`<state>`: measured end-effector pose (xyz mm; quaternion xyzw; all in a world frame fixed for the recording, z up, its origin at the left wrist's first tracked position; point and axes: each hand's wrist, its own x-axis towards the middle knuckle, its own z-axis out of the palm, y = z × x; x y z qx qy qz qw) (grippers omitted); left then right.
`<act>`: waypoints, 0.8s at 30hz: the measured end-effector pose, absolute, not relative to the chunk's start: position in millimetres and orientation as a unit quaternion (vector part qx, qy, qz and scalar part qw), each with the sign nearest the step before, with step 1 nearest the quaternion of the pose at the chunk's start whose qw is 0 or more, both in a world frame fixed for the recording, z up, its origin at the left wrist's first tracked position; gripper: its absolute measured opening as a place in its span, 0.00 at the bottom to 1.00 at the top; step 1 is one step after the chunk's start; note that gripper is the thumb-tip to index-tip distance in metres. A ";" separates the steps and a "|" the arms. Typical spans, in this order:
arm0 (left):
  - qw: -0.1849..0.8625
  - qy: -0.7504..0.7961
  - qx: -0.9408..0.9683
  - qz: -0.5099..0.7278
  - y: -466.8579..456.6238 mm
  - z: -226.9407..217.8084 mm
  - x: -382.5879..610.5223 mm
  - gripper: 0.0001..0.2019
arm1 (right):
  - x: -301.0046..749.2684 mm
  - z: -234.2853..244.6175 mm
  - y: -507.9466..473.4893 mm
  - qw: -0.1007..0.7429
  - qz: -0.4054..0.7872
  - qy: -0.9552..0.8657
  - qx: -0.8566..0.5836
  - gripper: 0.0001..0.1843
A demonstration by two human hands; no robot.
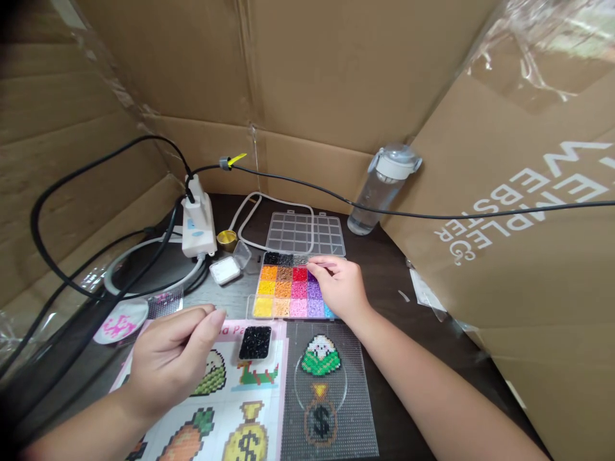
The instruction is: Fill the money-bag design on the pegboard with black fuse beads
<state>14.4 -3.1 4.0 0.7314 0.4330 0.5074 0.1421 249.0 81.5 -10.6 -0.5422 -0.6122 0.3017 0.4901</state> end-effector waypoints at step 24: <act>0.133 0.437 0.734 0.503 -5.0 5.4 14.7 0.21 | 249.5 -9.1 78.4 0.504 0.317 -0.588 -0.547 0.06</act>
